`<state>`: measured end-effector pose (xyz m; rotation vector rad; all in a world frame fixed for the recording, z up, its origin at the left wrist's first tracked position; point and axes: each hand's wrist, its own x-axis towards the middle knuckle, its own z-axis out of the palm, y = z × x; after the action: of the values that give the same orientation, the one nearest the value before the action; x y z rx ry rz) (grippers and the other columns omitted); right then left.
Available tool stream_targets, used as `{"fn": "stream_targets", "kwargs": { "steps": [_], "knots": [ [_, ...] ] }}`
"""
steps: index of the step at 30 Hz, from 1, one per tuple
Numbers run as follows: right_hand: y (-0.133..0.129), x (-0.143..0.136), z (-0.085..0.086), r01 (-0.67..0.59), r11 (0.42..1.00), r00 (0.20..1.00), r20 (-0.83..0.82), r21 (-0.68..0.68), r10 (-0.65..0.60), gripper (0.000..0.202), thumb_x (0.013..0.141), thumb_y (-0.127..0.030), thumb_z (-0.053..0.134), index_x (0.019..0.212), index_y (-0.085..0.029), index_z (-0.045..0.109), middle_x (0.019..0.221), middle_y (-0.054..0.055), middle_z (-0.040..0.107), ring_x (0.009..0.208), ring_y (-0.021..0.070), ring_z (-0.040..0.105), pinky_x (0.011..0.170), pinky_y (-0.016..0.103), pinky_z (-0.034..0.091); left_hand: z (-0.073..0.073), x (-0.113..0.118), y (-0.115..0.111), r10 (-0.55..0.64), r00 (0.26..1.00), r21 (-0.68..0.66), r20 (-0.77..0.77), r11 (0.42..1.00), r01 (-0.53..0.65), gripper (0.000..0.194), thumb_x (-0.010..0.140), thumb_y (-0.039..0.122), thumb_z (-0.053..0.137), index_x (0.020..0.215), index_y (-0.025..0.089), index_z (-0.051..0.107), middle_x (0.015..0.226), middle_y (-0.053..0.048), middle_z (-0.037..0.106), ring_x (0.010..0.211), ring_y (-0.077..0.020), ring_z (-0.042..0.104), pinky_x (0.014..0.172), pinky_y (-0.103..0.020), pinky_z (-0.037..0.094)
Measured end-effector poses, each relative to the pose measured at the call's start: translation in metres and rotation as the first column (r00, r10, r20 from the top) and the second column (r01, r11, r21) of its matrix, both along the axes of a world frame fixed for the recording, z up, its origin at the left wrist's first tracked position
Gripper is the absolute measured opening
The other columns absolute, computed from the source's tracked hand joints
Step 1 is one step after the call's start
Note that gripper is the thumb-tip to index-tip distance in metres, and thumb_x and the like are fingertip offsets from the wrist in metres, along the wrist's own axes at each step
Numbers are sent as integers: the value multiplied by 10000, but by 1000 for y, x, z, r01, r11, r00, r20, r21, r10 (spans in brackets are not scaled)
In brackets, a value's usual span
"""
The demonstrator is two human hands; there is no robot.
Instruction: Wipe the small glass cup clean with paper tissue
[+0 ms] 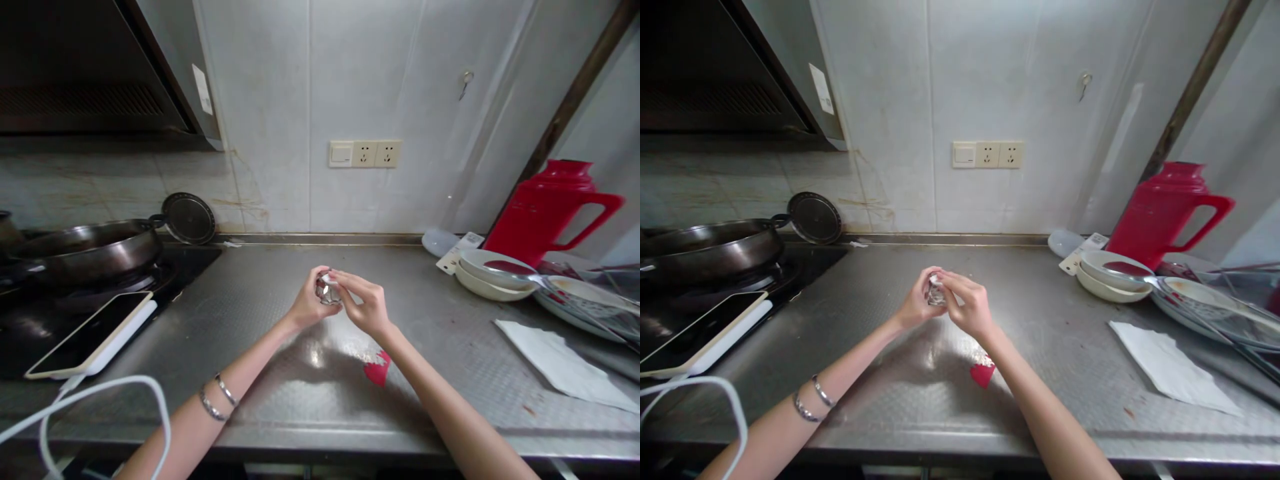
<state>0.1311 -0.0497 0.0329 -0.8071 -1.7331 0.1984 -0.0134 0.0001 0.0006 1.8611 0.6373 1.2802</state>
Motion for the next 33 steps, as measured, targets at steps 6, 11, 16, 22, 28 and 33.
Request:
{"fn": "stream_targets", "kwargs": {
  "steps": [6, 11, 16, 22, 28, 33],
  "knots": [
    [1, 8, 7, 97, 990, 981, -157, -103, -113, 225, 875, -322, 535, 916, -238, 740, 957, 48, 741, 889, 218, 696, 800, 306, 539, 5, -3, -1, 8, 999, -73, -32, 997, -10, 770, 587, 211, 773, 1239, 182, 364, 1161, -115, 568, 1019, -236, 582, 839, -320, 470],
    [10, 8, 3, 165, 980, 958, -219, -114, -187, 227, 859, -355, 566, 880, -212, 741, 891, 46, 751, 812, 219, 705, 730, 306, 553, 6, 1, -11, 19, 989, -3, -144, 1000, -19, 835, 537, 166, 784, 1272, 173, 388, 1229, -135, 539, 1106, -290, 540, 861, -355, 469],
    [6, 2, 2, 35, 999, 996, -77, -4, -35, 168, 860, -258, 571, 910, -239, 730, 945, 42, 742, 908, 216, 694, 820, 324, 544, 1, 4, -11, -11, 998, 36, -60, 999, 14, 835, 565, 218, 814, 1283, 201, 389, 1271, -125, 521, 1166, -282, 518, 979, -401, 422],
    [0, 4, 7, -25, 992, 999, -20, 121, 28, 209, 863, -176, 552, 978, -248, 712, 982, 43, 734, 983, 209, 674, 901, 360, 526, 5, 5, -12, -64, 991, -94, 113, 993, 75, 762, 597, 226, 818, 1245, 193, 418, 1261, -130, 537, 1152, -277, 537, 943, -372, 455],
    [-5, 6, 13, -46, 994, 995, -78, 98, 53, 181, 854, -191, 576, 944, -251, 721, 966, 42, 737, 967, 217, 677, 891, 380, 526, 17, 4, -16, -53, 973, -200, 225, 975, 100, 744, 587, 211, 816, 1214, 185, 418, 1177, -113, 576, 1085, -241, 564, 923, -357, 451],
    [4, 6, 10, 105, 992, 937, -327, -69, -122, 144, 852, -282, 600, 895, -250, 734, 987, 57, 709, 936, 201, 654, 835, 358, 520, 23, 4, -18, 14, 977, -219, 214, 975, 34, 668, 630, 292, 779, 1189, 181, 430, 1053, -68, 594, 924, -182, 589, 826, -314, 472]
  ]
}}
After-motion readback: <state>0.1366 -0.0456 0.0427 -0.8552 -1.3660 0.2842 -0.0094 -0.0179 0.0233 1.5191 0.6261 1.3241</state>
